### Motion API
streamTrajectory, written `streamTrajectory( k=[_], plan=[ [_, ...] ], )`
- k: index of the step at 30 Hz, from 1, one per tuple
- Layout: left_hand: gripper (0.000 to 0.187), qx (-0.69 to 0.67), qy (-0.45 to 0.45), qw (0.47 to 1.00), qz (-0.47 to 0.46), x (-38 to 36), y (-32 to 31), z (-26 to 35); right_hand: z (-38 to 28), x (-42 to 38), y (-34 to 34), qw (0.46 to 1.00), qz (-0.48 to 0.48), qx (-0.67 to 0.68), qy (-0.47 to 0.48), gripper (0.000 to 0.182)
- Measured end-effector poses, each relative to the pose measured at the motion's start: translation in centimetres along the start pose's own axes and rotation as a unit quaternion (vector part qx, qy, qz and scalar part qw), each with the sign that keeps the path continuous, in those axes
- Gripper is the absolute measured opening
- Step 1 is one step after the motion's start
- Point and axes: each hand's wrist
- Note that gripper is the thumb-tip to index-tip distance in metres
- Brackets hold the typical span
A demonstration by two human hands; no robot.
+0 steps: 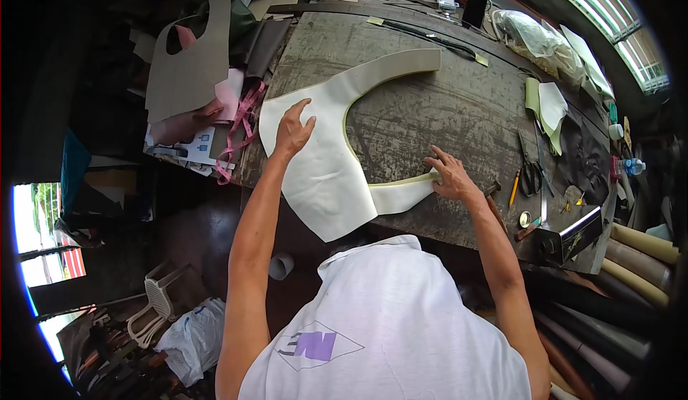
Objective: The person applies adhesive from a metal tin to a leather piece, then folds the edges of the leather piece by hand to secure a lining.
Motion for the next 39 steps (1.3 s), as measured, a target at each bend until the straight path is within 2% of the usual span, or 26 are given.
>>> streamTrajectory(
  k=[3,4,7,10,11,14,15,18,19,20,22,24,25,27,28,29,30,32,33,34,37,38,39],
  plan=[
    [0.052,0.017,-0.098,0.995,-0.024,4.7,-3.2,-1.3,-0.1,0.8,0.9,0.998,-0.066,-0.001,-0.021,0.037],
    [0.053,0.03,-0.127,0.991,-0.032,6.3,-4.7,-2.3,-0.3,0.6,1.1,0.998,-0.06,0.02,-0.028,0.032],
    [0.059,0.081,-0.142,0.984,-0.064,10.8,-8.5,-4.8,-2.9,-1.1,2.9,0.996,-0.047,0.07,-0.039,0.023],
    [0.069,0.029,-0.143,0.981,-0.132,15.3,-9.4,-4.5,-9.5,-3.7,8.6,0.992,-0.045,0.092,-0.077,0.023],
    [0.07,0.013,-0.091,0.98,-0.176,16.6,-9.9,-3.9,-10.0,-4.1,9.1,0.984,-0.055,0.118,-0.119,0.024],
    [0.062,-0.016,-0.028,0.945,-0.326,19.4,-10.4,-1.2,-8.9,-5.3,8.8,0.948,-0.06,0.204,-0.238,0.025],
    [0.053,-0.011,-0.051,0.941,-0.333,19.7,-10.3,0.0,-6.5,-6.0,6.4,0.962,-0.033,0.17,-0.213,0.025],
    [0.052,0.049,-0.198,0.927,-0.316,20.3,-14.2,-1.3,-3.8,-7.2,4.2,0.974,0.018,0.138,-0.181,0.025],
    [0.053,-0.022,-0.161,0.897,-0.41,21.0,-12.8,0.6,-4.0,-7.8,4.0,0.973,0.023,0.145,-0.18,0.025],
    [0.048,-0.11,-0.175,0.882,-0.424,21.0,-10.9,2.1,-4.2,-8.6,4.3,0.968,0.004,0.15,-0.2,0.025],
    [0.042,-0.271,-0.13,0.819,-0.488,21.2,-10.0,3.0,-5.4,-9.7,7.4,0.958,-0.029,0.157,-0.237,0.025],
    [0.039,-0.364,-0.058,0.757,-0.54,22.3,-7.0,5.3,-7.7,-10.1,11.5,0.899,-0.066,0.309,-0.305,0.028],
    [0.037,-0.409,-0.02,0.72,-0.561,22.6,-6.4,6.2,-7.6,-10.5,12.4,0.902,-0.069,0.293,-0.31,0.029],
    [0.037,-0.436,-0.027,0.73,-0.526,23.4,-8.9,5.9,-5.1,-11.6,12.1,0.898,-0.061,0.282,-0.333,0.032],
    [0.037,-0.447,-0.03,0.733,-0.511,23.8,-10.7,5.5,-3.7,-11.3,11.9,0.884,-0.081,0.266,-0.376,0.034],
    [0.037,-0.41,-0.059,0.768,-0.488,23.9,-12.9,5.1,-1.1,-11.7,9.9,0.907,-0.028,0.211,-0.363,0.038],
    [0.037,-0.318,-0.096,0.814,-0.477,24.1,-14.7,4.7,0.9,-12.3,7.3,0.924,0.026,0.154,-0.349,0.042],
    [0.037,-0.122,-0.17,0.876,-0.434,24.2,-17.3,3.9,1.6,-13.0,4.5,0.928,0.106,-0.102,-0.343,0.051],
    [0.04,-0.143,-0.168,0.902,-0.37,23.3,-17.6,3.1,1.8,-13.6,3.6,0.922,0.159,-0.035,-0.352,0.052],
    [0.041,-0.108,-0.171,0.935,-0.29,22.4,-17.4,2.8,-0.1,-13.4,4.4,0.884,0.24,0.116,-0.385,0.044],
    [0.042,-0.064,-0.143,0.972,-0.174,19.2,-15.1,0.4,0.4,-19.2,1.7,0.864,0.302,0.041,-0.4,0.031],
    [0.041,-0.04,-0.151,0.979,-0.128,17.1,-13.7,-0.3,0.9,-21.5,0.6,0.854,0.317,0.034,-0.41,0.027],
    [0.039,0.042,-0.207,0.975,-0.067,14.7,-12.8,-2.6,2.0,-23.9,-0.4,0.833,0.328,0.039,-0.445,0.025]
  ],
)
Point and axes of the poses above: each hand's wrist, its own x-axis towards the middle knuckle, its own y-axis out of the back of the hand, z = x × y, and after that the axes turned 4 degrees about -y, right-handed
